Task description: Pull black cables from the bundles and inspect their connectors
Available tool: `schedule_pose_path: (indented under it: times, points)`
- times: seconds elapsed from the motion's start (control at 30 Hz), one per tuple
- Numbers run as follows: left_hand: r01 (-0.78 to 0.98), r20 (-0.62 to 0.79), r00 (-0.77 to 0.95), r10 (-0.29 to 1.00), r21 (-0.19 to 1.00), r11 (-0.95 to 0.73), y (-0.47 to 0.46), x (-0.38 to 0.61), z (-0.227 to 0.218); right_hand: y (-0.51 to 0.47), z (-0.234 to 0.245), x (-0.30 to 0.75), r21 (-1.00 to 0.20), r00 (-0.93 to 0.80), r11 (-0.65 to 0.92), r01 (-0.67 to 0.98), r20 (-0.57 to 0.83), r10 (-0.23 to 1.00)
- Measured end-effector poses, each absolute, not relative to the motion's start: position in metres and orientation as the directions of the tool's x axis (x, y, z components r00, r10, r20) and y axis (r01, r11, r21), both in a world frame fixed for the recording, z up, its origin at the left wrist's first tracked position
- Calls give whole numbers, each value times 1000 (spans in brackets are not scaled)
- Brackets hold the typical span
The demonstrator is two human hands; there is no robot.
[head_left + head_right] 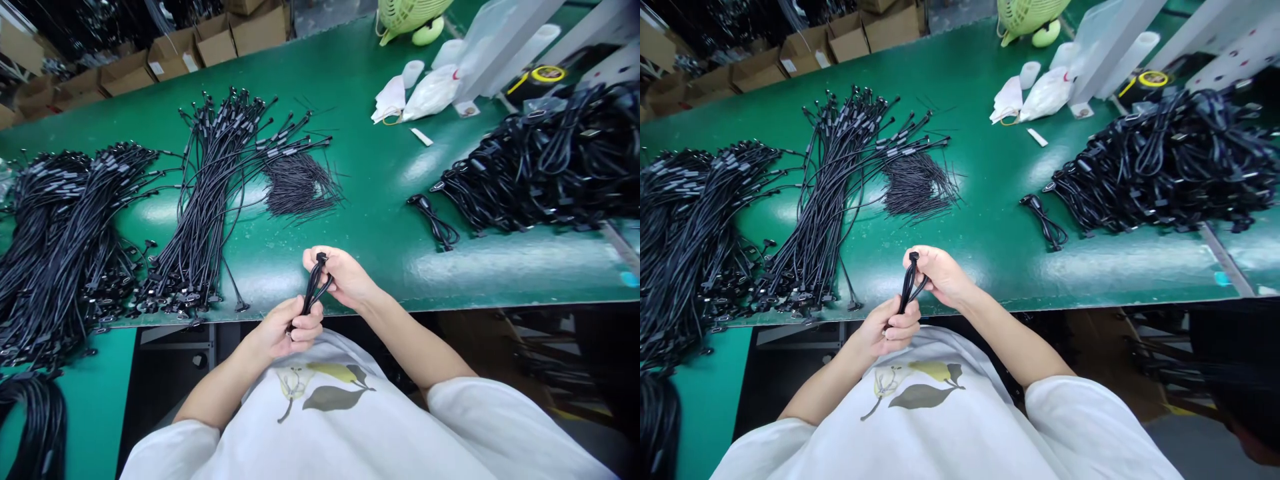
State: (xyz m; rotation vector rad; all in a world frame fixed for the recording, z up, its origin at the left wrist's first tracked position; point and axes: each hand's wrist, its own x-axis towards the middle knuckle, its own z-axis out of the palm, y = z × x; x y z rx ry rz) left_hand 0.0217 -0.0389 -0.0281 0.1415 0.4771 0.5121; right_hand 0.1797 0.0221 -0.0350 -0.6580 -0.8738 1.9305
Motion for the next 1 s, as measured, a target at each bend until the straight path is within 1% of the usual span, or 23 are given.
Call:
schedule_pose_path:
  times: [0.13,0.2,0.27,0.33,0.37,0.4,0.43,0.47,0.5,0.53,0.57,0.6,0.67,0.77,0.83,0.87,0.9,0.93,0.97,1.0]
  points:
    - [-371,-454,733,507,359,857,-42,25,-25,16,-32,178,-805,-384,-288,-519,-82,920]
    - [-355,-480,681,553,445,822,-44,24,-27,15,-33,186,-864,-386,-218,-454,-30,922]
    - [-355,-506,593,626,533,768,-45,20,-31,19,-36,202,-949,-457,-137,-285,9,889]
    - [-366,-525,485,700,605,707,-44,12,-33,31,-40,225,-999,-498,-42,-26,-24,867]
    - [-381,-526,427,736,633,674,-42,8,-34,40,-42,238,-991,-456,17,133,-46,889]
    - [-399,-521,375,767,656,640,-40,5,-34,51,-45,249,-949,-364,75,306,-44,930]
    - [-415,-511,334,792,675,611,-38,3,-33,65,-48,259,-869,-246,112,482,-12,969]
    - [-426,-501,307,809,688,588,-36,3,-32,79,-52,267,-761,-128,111,639,37,991]
    - [-431,-490,294,821,698,571,-34,4,-30,95,-56,272,-644,-36,76,761,75,997]
    - [-432,-481,289,828,706,561,-33,6,-29,109,-60,275,-542,20,29,840,85,996]
    - [-428,-475,290,830,712,557,-33,9,-28,122,-64,275,-466,52,-14,885,68,996]
    - [-424,-472,293,831,715,555,-33,12,-27,133,-68,274,-414,66,-43,909,41,997]
    - [-418,-464,295,836,723,549,-35,15,-27,145,-72,271,-367,71,-64,928,5,997]
    - [-424,-439,266,858,746,513,-36,13,-30,137,-70,273,-352,103,-90,932,20,994]
    - [-440,-431,238,870,751,493,-34,11,-32,117,-64,276,-388,137,-102,916,65,988]
    - [-448,-434,233,870,746,492,-33,12,-32,104,-61,275,-453,143,-95,886,72,987]
    - [-453,-439,241,865,737,501,-32,13,-32,90,-58,273,-558,130,-80,826,51,990]
    - [-456,-443,262,857,726,515,-30,16,-32,75,-55,268,-690,88,-64,721,0,996]
    - [-455,-443,290,848,716,530,-28,20,-31,60,-54,261,-819,10,-61,571,-68,998]
    - [-453,-440,319,839,707,543,-26,24,-30,46,-52,252,-912,-99,-82,403,-133,986]
